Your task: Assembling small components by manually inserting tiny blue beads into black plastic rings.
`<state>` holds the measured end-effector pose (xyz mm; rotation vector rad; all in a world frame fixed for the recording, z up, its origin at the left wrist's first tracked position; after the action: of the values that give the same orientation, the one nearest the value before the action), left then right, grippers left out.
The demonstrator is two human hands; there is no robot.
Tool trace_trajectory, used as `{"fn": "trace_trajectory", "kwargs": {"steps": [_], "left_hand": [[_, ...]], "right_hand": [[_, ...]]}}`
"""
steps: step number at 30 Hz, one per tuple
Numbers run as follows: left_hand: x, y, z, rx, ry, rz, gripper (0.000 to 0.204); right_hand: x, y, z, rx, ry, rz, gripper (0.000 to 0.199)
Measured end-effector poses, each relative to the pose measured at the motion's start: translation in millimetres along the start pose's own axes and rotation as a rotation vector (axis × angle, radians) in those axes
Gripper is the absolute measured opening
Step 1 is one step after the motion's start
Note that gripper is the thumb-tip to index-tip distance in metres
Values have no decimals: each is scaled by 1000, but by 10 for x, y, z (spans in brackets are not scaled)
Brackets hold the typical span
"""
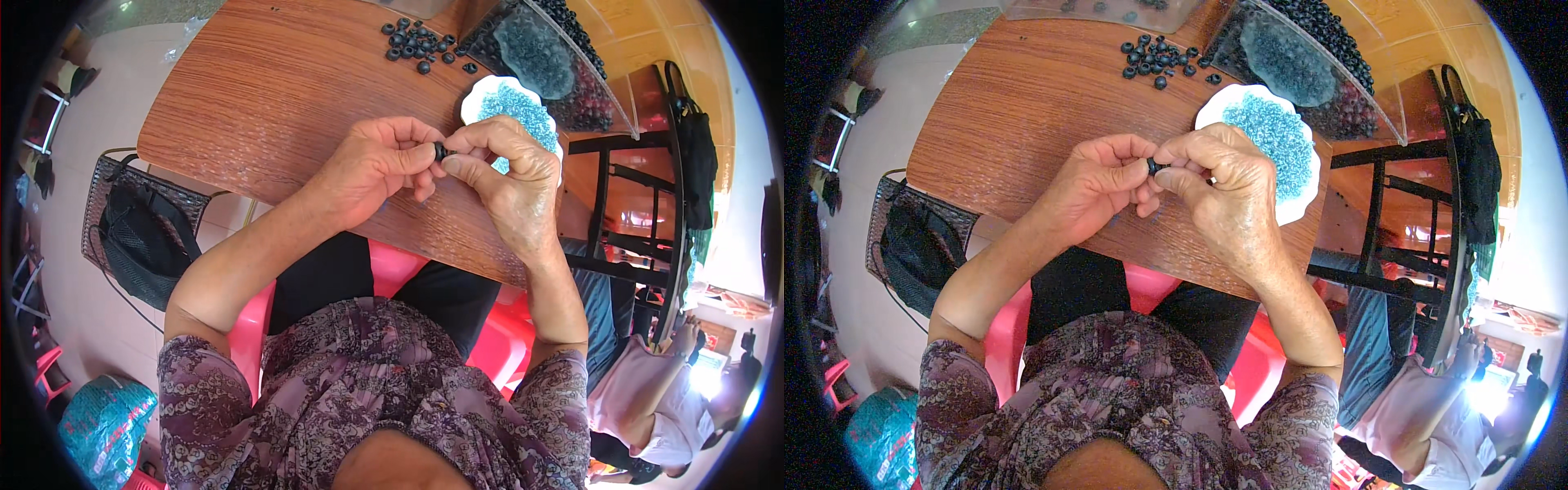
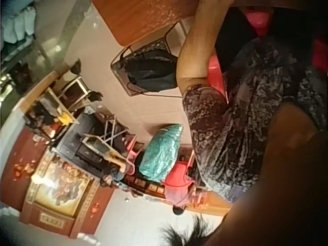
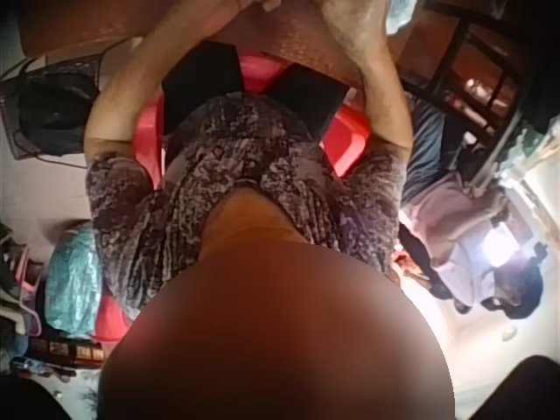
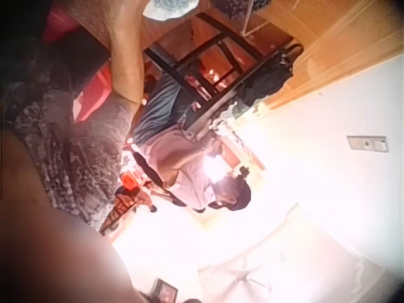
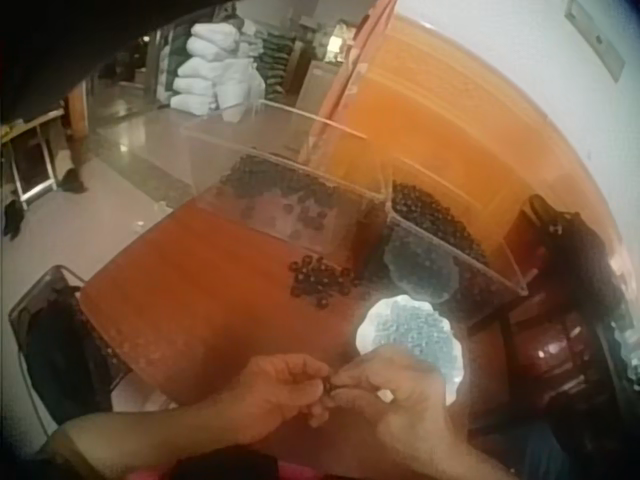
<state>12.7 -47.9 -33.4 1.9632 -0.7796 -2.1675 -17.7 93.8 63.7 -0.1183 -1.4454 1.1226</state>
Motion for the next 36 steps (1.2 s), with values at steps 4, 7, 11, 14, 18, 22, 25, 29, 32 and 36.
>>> {"fn": "trace_trajectory", "kwargs": {"steps": [4,7,11,14,18,22,25,29,32,36], "left_hand": [[-14,1,4,3,14,-3,18],[-17,4,1,12,28,-12,18],[-1,12,-4,32,36,-16,19],[-10,16,-3,38,32,6,19],[-35,29,1,53,24,54,21],[-4,20,11,51,1,43,20],[2,15,13,53,2,42,19],[-2,19,4,68,1,84,19],[-16,15,5,85,6,137,19],[11,-5,17,68,19,169,18]], "right_hand": [[-8,69,-18,80,23,-10,13],[-6,73,-16,145,35,-10,14],[0,41,27,-106,-17,171,13],[50,52,85,-72,-83,174,13],[116,91,162,48,-208,72,15],[140,74,241,-90,-319,237,15],[155,103,293,-279,-371,360,20],[189,128,365,-311,-553,455,21],[178,160,397,-320,-618,438,20],[140,193,442,-307,-659,379,18]]}}
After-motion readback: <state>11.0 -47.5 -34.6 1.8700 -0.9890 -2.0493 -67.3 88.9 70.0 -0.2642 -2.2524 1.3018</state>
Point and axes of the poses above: each hand's wrist, its own z-axis towards the middle knuckle, its own x-axis out of the back of the hand, y = z × x, the point moved 1 cm from there along z, towards the middle knuckle, and after that the axes turned 5 degrees about -z, right-handed, at the moved point
